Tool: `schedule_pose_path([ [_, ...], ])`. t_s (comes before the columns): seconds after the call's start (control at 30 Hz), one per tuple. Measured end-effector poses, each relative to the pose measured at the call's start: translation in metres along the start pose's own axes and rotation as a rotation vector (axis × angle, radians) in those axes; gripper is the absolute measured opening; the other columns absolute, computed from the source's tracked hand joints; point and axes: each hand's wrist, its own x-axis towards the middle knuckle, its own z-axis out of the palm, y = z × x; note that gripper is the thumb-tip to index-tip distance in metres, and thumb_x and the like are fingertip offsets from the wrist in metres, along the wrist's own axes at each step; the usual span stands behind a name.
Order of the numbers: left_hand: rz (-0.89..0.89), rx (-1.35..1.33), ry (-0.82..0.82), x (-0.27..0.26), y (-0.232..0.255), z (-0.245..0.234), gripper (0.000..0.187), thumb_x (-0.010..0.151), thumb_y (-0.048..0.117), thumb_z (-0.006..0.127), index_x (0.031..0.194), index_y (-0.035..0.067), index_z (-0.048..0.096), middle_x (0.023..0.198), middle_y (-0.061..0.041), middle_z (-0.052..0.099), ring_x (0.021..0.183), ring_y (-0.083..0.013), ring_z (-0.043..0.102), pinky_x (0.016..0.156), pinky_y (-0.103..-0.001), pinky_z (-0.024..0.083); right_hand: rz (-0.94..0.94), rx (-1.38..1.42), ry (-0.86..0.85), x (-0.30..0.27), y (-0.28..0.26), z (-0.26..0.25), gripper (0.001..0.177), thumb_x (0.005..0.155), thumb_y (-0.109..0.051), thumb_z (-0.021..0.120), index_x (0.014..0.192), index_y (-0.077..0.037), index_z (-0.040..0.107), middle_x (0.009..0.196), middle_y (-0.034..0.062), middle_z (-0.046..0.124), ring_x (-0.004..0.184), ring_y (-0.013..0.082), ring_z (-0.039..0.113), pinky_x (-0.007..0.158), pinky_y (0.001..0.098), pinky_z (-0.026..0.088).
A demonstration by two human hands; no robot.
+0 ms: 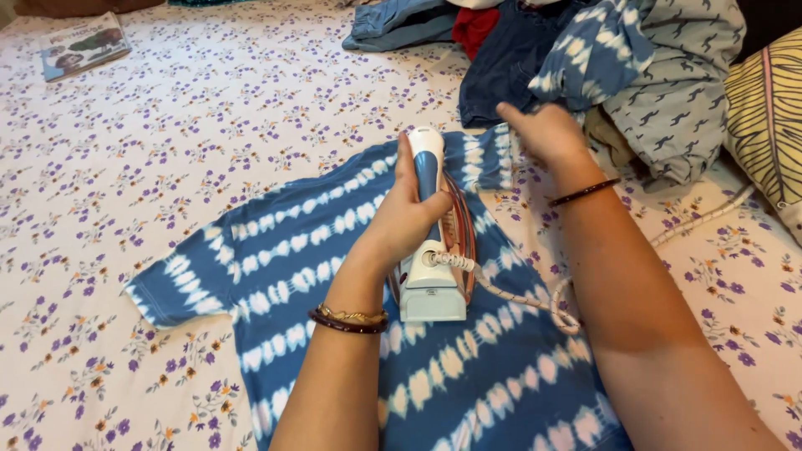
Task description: Ironing a blue and white patterned shirt on a bed.
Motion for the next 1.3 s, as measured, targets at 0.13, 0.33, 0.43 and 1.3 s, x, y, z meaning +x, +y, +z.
schedule_pose_path([
  [0.13,0.079,-0.052,0.002,0.002,-0.009,-0.001,0.109,0.083,0.017,0.061,0.161,0.003,-0.013,0.148,-0.023,0.046,0.127,-0.0250,0.055,0.103,-0.026,0.042,0.002,0.056,-0.094,0.016,0.024,0.026,0.059,0.087,-0.055,0.076,0.074,0.002,0.067,0.069,0.0141,0.067,0.062,0.0267,0.065,0.062,0.0401,0.051],
  [0.33,-0.013,-0.045,-0.005,-0.001,0.001,0.000,0.109,0.080,0.017,0.060,0.161,0.006,-0.013,0.141,-0.023,0.054,0.119,-0.0258,0.060,0.100,-0.026,0.045,-0.046,0.223,-0.027,0.014,0.020,0.025,0.041,0.091,-0.040,0.076,0.079,-0.002,0.066,0.067,0.0087,0.066,0.055,0.0182,0.060,0.056,0.0353,0.048],
  [0.43,-0.017,-0.032,0.000,-0.002,0.005,0.000,0.109,0.081,0.018,0.060,0.162,0.007,-0.012,0.142,-0.022,0.053,0.121,-0.0247,0.059,0.100,-0.026,0.044,-0.011,0.343,-0.099,0.014,0.023,0.022,0.040,0.095,-0.036,0.074,0.080,0.000,0.065,0.069,0.0100,0.064,0.054,0.0182,0.058,0.051,0.0345,0.045],
  [1.3,-0.036,-0.041,0.005,-0.002,0.005,-0.001,0.109,0.082,0.016,0.061,0.162,0.009,-0.013,0.117,-0.006,0.061,0.095,-0.0189,0.065,0.083,-0.026,0.054,-0.189,0.779,0.035,-0.022,0.035,0.057,0.023,0.090,-0.018,0.081,0.098,-0.005,0.063,0.081,-0.0020,0.063,0.068,0.0097,0.057,0.058,0.0304,0.046],
])
